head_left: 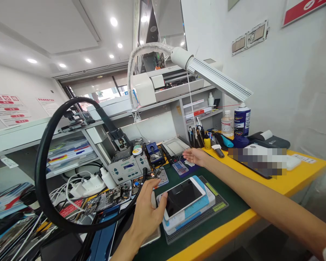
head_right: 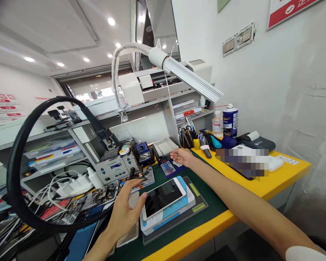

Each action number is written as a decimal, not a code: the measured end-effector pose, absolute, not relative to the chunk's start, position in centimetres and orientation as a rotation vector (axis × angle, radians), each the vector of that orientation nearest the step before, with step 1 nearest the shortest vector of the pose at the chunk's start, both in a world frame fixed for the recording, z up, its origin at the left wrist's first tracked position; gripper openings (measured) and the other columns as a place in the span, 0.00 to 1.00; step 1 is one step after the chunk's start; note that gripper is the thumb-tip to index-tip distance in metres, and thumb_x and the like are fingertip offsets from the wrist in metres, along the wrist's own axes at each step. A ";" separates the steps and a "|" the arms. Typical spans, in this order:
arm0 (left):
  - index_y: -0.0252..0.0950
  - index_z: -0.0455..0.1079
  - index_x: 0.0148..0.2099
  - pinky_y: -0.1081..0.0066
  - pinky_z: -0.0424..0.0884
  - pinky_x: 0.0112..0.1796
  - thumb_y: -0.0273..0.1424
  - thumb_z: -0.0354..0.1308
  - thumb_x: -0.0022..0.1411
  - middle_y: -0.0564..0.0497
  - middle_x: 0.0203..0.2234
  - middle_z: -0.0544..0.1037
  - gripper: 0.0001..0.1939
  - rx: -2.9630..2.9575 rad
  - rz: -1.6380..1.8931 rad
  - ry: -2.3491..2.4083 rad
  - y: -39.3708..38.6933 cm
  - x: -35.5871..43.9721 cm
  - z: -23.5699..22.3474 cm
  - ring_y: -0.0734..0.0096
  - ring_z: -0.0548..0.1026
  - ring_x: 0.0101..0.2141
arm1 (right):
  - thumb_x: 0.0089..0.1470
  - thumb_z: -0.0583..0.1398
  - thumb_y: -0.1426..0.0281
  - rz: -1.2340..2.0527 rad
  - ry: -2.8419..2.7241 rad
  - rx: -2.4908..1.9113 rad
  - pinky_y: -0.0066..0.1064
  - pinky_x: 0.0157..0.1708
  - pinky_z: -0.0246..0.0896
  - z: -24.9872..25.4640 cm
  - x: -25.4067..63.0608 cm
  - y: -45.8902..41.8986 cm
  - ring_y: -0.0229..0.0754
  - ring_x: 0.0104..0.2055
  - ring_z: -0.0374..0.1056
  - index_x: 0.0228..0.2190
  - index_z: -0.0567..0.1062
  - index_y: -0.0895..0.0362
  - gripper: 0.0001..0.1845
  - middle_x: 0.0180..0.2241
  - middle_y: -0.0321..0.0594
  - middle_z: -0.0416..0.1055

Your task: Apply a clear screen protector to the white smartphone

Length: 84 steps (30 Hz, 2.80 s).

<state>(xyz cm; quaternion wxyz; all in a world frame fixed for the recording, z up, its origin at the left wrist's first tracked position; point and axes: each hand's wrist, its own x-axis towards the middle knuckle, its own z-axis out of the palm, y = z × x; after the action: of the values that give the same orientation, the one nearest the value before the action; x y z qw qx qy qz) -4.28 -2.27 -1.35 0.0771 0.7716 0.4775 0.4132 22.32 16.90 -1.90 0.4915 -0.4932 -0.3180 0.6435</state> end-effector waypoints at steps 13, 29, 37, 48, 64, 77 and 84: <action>0.40 0.69 0.56 0.56 0.76 0.48 0.41 0.54 0.71 0.42 0.52 0.76 0.17 2.353 1.244 1.435 -2.2 -4.3 -1.6 0.56 0.77 0.51 | 0.65 0.62 0.62 1.511 -0.818 -1.267 0.44 0.48 0.74 -2.3 22.2 16.8 0.46 0.49 0.73 0.54 0.73 0.58 0.20 0.53 0.47 0.73; 0.40 0.69 0.57 0.58 0.76 0.48 0.40 0.54 0.71 0.42 0.51 0.75 0.17 2.382 1.230 1.420 -2.2 -4.4 -1.7 0.58 0.77 0.50 | 0.66 0.62 0.61 1.446 -0.928 -1.364 0.45 0.49 0.73 -1.7 21.6 16.1 0.47 0.51 0.73 0.55 0.73 0.58 0.20 0.54 0.47 0.72; 0.39 0.70 0.57 0.57 0.77 0.48 0.40 0.55 0.71 0.42 0.51 0.76 0.17 2.406 1.243 1.412 -2.1 -4.5 -1.8 0.57 0.77 0.51 | 0.66 0.62 0.61 1.236 -1.126 -1.484 0.45 0.48 0.74 -1.8 21.8 16.3 0.47 0.50 0.73 0.55 0.73 0.58 0.21 0.53 0.47 0.73; 0.41 0.70 0.58 0.58 0.77 0.50 0.39 0.55 0.71 0.43 0.54 0.74 0.16 2.439 1.198 1.415 -2.1 -4.4 -2.1 0.56 0.76 0.54 | 0.66 0.62 0.61 0.380 -1.491 -1.700 0.48 0.52 0.72 -2.3 24.3 18.4 0.49 0.53 0.72 0.56 0.73 0.57 0.21 0.55 0.47 0.72; 0.42 0.70 0.59 0.73 0.75 0.23 0.42 0.55 0.70 0.39 0.57 0.72 0.19 2.257 1.159 1.418 -2.3 -4.3 -2.0 0.52 0.75 0.54 | 0.66 0.62 0.61 0.137 -1.700 -1.907 0.46 0.51 0.72 -2.4 24.7 19.9 0.47 0.51 0.73 0.54 0.74 0.57 0.19 0.54 0.47 0.73; 0.41 0.70 0.59 0.74 0.73 0.23 0.41 0.55 0.71 0.40 0.57 0.72 0.19 2.314 1.162 1.441 -2.2 -4.4 -2.2 0.54 0.75 0.55 | 0.66 0.62 0.61 0.074 -1.654 -1.876 0.45 0.50 0.73 -0.9 25.5 18.8 0.47 0.50 0.73 0.52 0.75 0.58 0.19 0.52 0.46 0.74; 0.40 0.71 0.56 0.56 0.76 0.52 0.38 0.56 0.70 0.43 0.53 0.76 0.15 2.463 1.253 1.430 -2.2 -4.3 -1.8 0.56 0.77 0.53 | 0.66 0.61 0.60 0.075 -1.577 -1.819 0.44 0.49 0.73 -0.1 26.2 17.8 0.45 0.49 0.74 0.51 0.75 0.58 0.17 0.51 0.45 0.75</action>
<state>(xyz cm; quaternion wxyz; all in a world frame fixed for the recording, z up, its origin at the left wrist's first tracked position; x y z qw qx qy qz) -4.27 -2.22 -1.83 0.0151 0.7915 0.4597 0.4026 26.22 17.75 -0.10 0.3583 -0.7052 -0.6112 0.0291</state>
